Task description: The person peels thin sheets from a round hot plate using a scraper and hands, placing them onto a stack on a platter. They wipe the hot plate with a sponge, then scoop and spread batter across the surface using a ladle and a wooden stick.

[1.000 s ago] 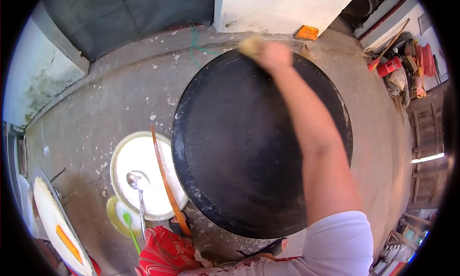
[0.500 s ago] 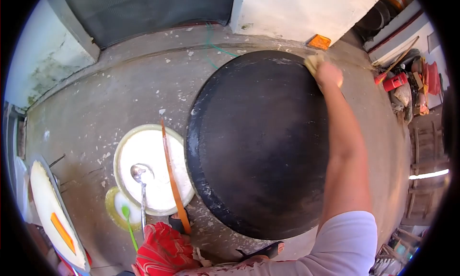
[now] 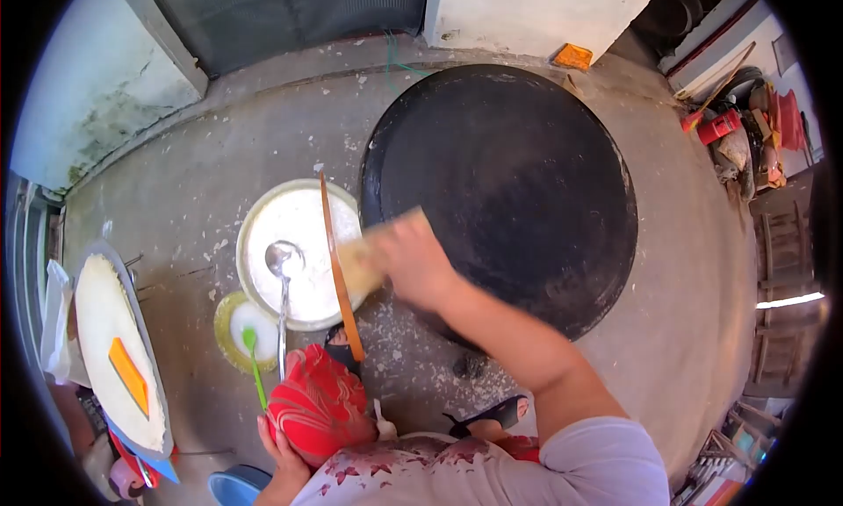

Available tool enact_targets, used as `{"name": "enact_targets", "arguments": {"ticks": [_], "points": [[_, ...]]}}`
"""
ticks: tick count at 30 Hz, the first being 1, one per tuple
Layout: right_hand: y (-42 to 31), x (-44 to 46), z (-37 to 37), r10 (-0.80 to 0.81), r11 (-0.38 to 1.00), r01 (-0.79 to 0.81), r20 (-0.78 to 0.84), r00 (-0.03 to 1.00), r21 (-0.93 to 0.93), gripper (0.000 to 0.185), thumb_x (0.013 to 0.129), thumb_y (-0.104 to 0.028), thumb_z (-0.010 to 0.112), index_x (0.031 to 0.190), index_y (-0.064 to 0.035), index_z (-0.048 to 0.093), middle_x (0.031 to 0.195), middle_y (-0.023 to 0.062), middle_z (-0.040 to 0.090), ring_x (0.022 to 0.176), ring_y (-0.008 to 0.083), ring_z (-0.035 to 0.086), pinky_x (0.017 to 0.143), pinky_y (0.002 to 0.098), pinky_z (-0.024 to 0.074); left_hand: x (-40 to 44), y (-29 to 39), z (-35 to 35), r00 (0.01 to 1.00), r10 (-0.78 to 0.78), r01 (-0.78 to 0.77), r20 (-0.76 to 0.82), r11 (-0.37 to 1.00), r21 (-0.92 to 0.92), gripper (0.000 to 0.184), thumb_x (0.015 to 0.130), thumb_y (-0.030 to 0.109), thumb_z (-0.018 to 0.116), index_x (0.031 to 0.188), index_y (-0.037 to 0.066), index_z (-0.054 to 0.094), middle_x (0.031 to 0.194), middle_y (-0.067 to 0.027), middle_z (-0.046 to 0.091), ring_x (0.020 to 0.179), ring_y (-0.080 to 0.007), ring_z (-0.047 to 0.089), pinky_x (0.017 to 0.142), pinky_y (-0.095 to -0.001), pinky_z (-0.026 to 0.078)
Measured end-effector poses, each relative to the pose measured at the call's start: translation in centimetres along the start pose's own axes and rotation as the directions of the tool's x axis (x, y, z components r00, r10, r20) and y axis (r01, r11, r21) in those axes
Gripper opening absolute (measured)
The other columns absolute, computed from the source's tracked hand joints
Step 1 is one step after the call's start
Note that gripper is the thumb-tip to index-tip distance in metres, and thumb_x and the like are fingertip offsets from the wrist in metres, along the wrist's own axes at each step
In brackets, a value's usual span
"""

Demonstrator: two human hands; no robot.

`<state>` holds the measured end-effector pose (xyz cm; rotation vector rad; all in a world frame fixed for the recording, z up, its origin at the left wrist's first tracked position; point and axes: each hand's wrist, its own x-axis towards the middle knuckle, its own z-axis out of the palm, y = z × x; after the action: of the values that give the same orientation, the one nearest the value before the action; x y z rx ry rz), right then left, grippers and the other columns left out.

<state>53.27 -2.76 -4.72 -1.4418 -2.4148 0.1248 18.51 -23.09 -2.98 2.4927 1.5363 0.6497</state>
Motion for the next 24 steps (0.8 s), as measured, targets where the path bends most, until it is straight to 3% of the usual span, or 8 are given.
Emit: {"name": "enact_targets", "arguments": {"ticks": [4, 7, 8, 11, 12, 14, 17, 24], "points": [[-6.3, -13.5, -3.9, 0.163, 0.978, -0.163, 0.010, 0.987, 0.134, 0.048, 0.059, -0.009, 0.058, 0.106, -0.0204, 0.061, 0.098, 0.0029, 0.056, 0.092, 0.0227, 0.050, 0.077, 0.0373, 0.0380, -1.1, -1.8, 0.9, 0.998, 0.054, -0.054, -0.021, 0.999, -0.008, 0.059, 0.089, 0.016, 0.046, 0.135, 0.001, 0.012, 0.141, -0.0191, 0.012, 0.125, -0.0336, 0.028, 0.102, -0.0390, 0.026], [-5.3, -21.9, -6.8, 0.442, 0.897, -0.439, -0.094, 0.892, 0.046, 0.051, 0.059, -0.007, 0.058, 0.108, -0.0227, 0.060, 0.098, 0.0051, 0.055, 0.092, 0.0238, 0.050, 0.077, 0.0380, 0.0387, -2.5, -2.7, 2.6, 0.622, -0.752, 0.645, 0.217, 0.336, -0.686, 0.047, 0.096, 0.027, 0.024, 0.134, 0.000, 0.016, 0.142, -0.0171, 0.013, 0.128, -0.0279, 0.025, 0.106, -0.0366, 0.018], [-4.5, -24.5, -7.9, 0.554, 0.821, -0.566, -0.138, 0.821, -0.076, 0.051, 0.060, -0.005, 0.058, 0.108, -0.0214, 0.060, 0.099, 0.0067, 0.054, 0.092, 0.0252, 0.050, 0.077, 0.0387, 0.0387, -3.7, -3.7, 2.9, 0.634, -0.735, 0.645, 0.240, 0.331, -0.689, 0.047, 0.096, 0.027, 0.024, 0.134, 0.000, 0.016, 0.142, -0.0171, 0.013, 0.128, -0.0279, 0.025, 0.106, -0.0366, 0.018], [0.9, -30.8, -9.6, 0.756, 0.523, -0.818, -0.312, 0.576, -0.241, 0.046, 0.064, -0.003, 0.056, 0.107, -0.0178, 0.060, 0.099, 0.0107, 0.053, 0.091, 0.0292, 0.050, 0.077, 0.0405, 0.0382, -2.8, -4.3, 1.5, 0.999, -0.054, 0.053, -0.004, 0.988, -0.146, 0.049, 0.096, 0.028, 0.024, 0.137, 0.006, 0.011, 0.143, -0.0162, 0.011, 0.129, -0.0258, 0.023, 0.106, -0.0369, 0.019], [3.6, -31.5, -10.2, 0.743, 0.476, -0.818, -0.349, 0.571, -0.324, 0.044, 0.065, -0.003, 0.056, 0.107, -0.0170, 0.060, 0.099, 0.0104, 0.053, 0.090, 0.0293, 0.049, 0.077, 0.0402, 0.0381, -2.3, -3.4, 1.5, 0.999, -0.041, 0.041, 0.001, 0.987, -0.156, 0.049, 0.096, 0.028, 0.024, 0.137, 0.006, 0.011, 0.143, -0.0162, 0.011, 0.129, -0.0258, 0.023, 0.106, -0.0369, 0.019], [10.0, -31.0, -11.6, 0.712, 0.376, -0.801, -0.408, 0.572, -0.467, 0.038, 0.068, -0.005, 0.057, 0.105, -0.0151, 0.061, 0.098, 0.0090, 0.053, 0.090, 0.0287, 0.049, 0.076, 0.0392, 0.0379, -1.9, -2.5, 1.9, 0.634, -0.753, 0.640, 0.176, 0.384, -0.665, 0.052, 0.094, 0.027, 0.032, 0.137, 0.011, 0.008, 0.143, -0.0152, 0.011, 0.129, -0.0279, 0.022, 0.106, -0.0405, 0.019], [20.3, -27.9, -13.0, 0.775, 0.170, -0.839, -0.455, 0.438, -0.517, 0.026, 0.070, -0.014, 0.058, 0.095, -0.0140, 0.061, 0.097, 0.0034, 0.056, 0.094, 0.0242, 0.050, 0.077, 0.0380, 0.0386, -1.8, -2.1, 1.8, 0.796, -0.602, 0.568, 0.061, 0.709, -0.418, 0.052, 0.094, 0.028, 0.031, 0.137, 0.011, 0.008, 0.143, -0.0154, 0.011, 0.129, -0.0278, 0.022, 0.106, -0.0404, 0.019], [36.6, -16.2, -14.1, 0.859, 0.027, -0.897, -0.449, 0.246, -0.440, 0.026, 0.081, -0.023, 0.044, 0.097, -0.0129, 0.062, 0.106, 0.0044, 0.056, 0.103, 0.0213, 0.050, 0.085, 0.0350, 0.0369, 0.7, 0.0, 1.9, 0.860, -0.507, 0.504, 0.067, 0.821, -0.268, 0.051, 0.094, 0.028, 0.028, 0.137, 0.010, 0.009, 0.143, -0.0158, 0.010, 0.129, -0.0275, 0.022, 0.106, -0.0401, 0.019]]}}
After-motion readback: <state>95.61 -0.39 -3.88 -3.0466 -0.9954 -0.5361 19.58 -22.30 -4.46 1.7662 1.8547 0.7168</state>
